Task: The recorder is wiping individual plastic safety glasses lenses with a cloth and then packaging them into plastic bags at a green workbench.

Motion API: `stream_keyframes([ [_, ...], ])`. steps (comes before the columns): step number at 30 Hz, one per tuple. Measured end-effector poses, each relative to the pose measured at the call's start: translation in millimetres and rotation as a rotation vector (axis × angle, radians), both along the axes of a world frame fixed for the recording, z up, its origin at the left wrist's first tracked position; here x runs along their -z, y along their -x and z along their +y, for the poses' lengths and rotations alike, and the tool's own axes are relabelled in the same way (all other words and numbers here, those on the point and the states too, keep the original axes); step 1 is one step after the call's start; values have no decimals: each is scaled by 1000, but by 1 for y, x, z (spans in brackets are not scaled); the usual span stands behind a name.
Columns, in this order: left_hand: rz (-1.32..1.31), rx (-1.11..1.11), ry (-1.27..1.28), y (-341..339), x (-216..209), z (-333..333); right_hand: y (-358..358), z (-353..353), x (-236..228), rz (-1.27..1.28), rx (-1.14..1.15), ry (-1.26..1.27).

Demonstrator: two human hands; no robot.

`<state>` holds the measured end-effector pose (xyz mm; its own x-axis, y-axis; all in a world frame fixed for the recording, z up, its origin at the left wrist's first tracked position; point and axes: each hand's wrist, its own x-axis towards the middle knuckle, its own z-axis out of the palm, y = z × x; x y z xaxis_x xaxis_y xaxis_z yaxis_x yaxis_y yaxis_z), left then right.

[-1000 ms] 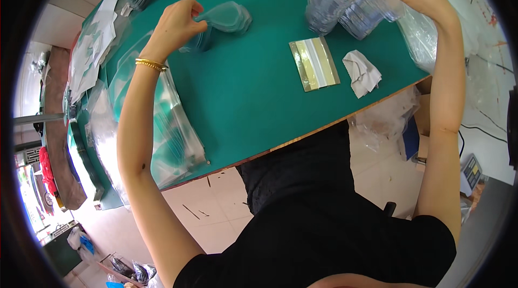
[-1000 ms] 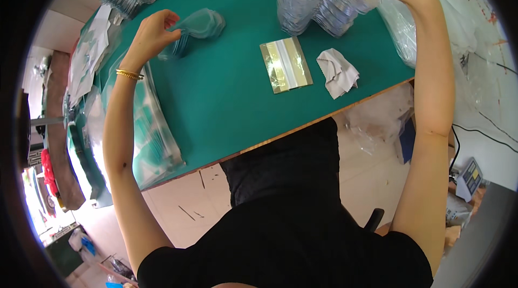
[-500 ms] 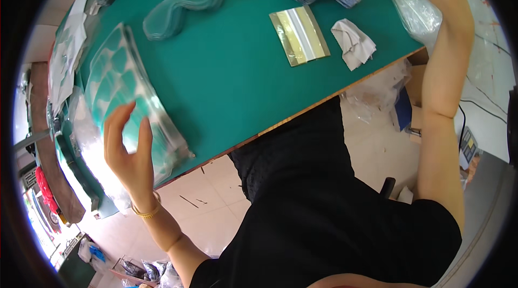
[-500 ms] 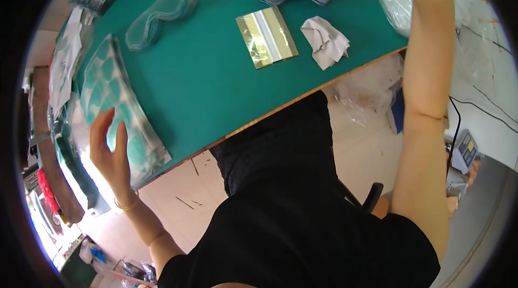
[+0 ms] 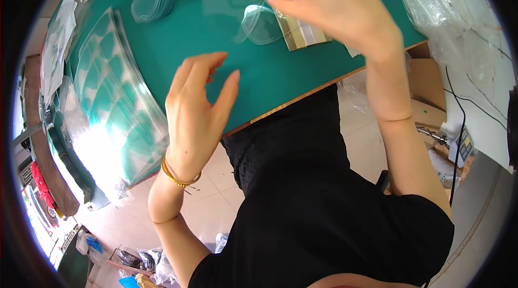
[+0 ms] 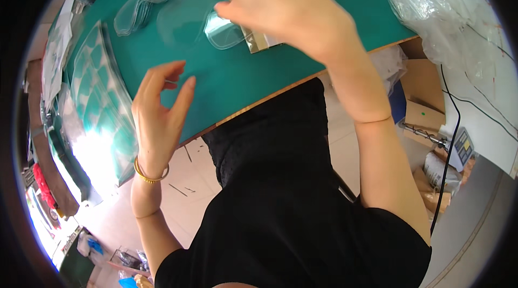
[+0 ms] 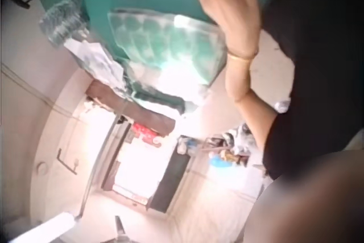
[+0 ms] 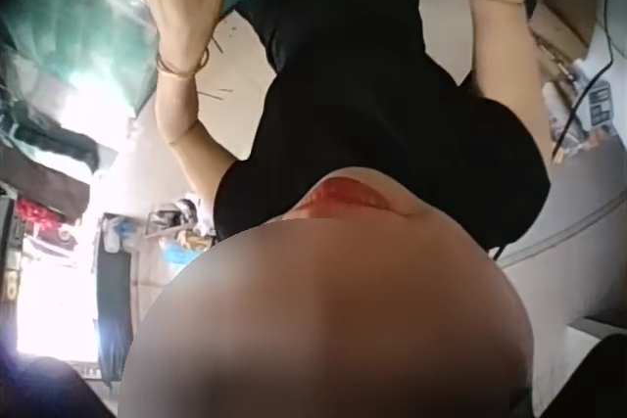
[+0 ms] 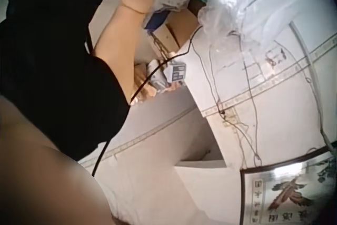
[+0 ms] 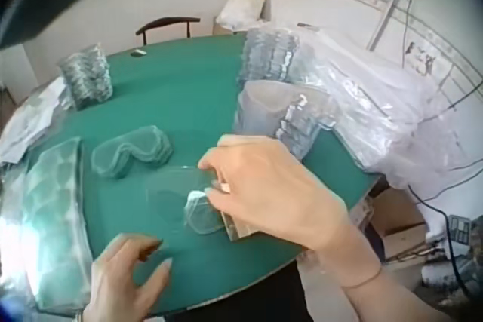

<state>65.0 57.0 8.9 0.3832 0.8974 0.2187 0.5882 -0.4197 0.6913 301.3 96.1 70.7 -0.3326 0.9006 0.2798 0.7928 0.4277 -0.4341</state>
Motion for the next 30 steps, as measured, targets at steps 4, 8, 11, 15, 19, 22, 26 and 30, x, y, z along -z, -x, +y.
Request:
stream_keyframes([
  [4, 8, -77, -47, -5, -7, 17, -16, -11, 31, -189, -17, -35],
  [8, -55, -291, -148, 10, -13, 24, 24, -47, 73, 122, -285, -148],
  [11, -71, -228, -125, 1, -11, 21, 52, -45, 82, 0, -244, 95],
  [15, 40, -143, -81, 17, 7, 9, 23, -52, 86, 334, 72, -58],
  [19, 96, 25, -23, 0, 1, 20, -53, -62, 91, -8, 524, -259],
  [22, 167, 271, -210, -35, 0, 47, -70, -70, 95, -71, 547, -224],
  [26, 316, 393, -374, -79, 13, 76, -74, -74, 94, -17, 582, -216],
  [30, 438, 471, -303, -93, 8, 89, -88, -82, 97, 55, 581, -210],
])
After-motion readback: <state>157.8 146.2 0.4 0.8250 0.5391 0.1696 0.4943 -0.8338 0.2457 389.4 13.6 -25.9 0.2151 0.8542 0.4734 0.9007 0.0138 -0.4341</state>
